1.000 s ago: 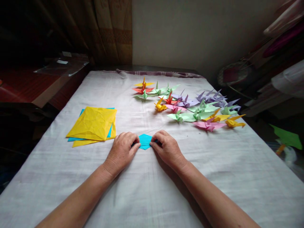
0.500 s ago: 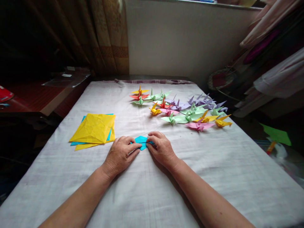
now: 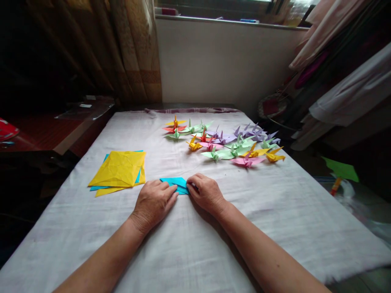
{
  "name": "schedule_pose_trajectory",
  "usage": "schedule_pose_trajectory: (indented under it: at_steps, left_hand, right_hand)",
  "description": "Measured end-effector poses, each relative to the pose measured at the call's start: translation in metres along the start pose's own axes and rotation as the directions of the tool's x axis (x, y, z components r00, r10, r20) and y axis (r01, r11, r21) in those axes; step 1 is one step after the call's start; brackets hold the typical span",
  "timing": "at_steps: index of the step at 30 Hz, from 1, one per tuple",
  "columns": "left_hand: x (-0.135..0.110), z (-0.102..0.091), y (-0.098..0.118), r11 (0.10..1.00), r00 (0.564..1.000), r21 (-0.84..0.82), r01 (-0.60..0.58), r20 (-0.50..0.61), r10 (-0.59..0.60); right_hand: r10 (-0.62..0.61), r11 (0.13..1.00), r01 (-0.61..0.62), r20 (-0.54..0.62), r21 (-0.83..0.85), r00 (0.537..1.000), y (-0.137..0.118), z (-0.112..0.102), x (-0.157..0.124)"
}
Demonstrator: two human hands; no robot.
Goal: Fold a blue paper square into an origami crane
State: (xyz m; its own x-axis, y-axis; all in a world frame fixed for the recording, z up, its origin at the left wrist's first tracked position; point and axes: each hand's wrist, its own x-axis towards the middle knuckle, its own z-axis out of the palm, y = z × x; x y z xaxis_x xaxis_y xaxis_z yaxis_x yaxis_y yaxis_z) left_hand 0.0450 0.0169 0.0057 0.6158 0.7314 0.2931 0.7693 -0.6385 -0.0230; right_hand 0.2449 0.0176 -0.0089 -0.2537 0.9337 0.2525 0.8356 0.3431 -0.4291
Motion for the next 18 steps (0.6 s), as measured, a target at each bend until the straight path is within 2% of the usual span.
schedule_pose_trajectory:
  at_steps: [6, 10, 14, 18]
  left_hand:
    - [-0.004, -0.005, 0.013, 0.998, 0.996, -0.016, 0.068, 0.065, -0.067]
    - [-0.005, -0.004, 0.013, 0.995, 0.995, -0.060, 0.081, 0.061, -0.078]
    - [-0.005, -0.005, 0.014, 0.994, 0.996, -0.079, 0.079, 0.054, -0.075]
    - [-0.004, -0.005, 0.016, 0.993, 0.994, -0.079, 0.085, 0.071, -0.080]
  right_hand:
    - [0.012, 0.994, -0.012, -0.002, 0.106, 1.000, 0.003, -0.001, -0.001]
    - [0.057, 0.981, -0.057, 0.006, 0.184, 0.998, 0.005, -0.003, -0.001]
    - [0.098, 0.959, -0.110, 0.059, 0.263, 0.993, 0.004, -0.008, -0.001]
    - [0.083, 0.957, -0.105, 0.095, 0.269, 0.992, 0.003, -0.011, -0.001]
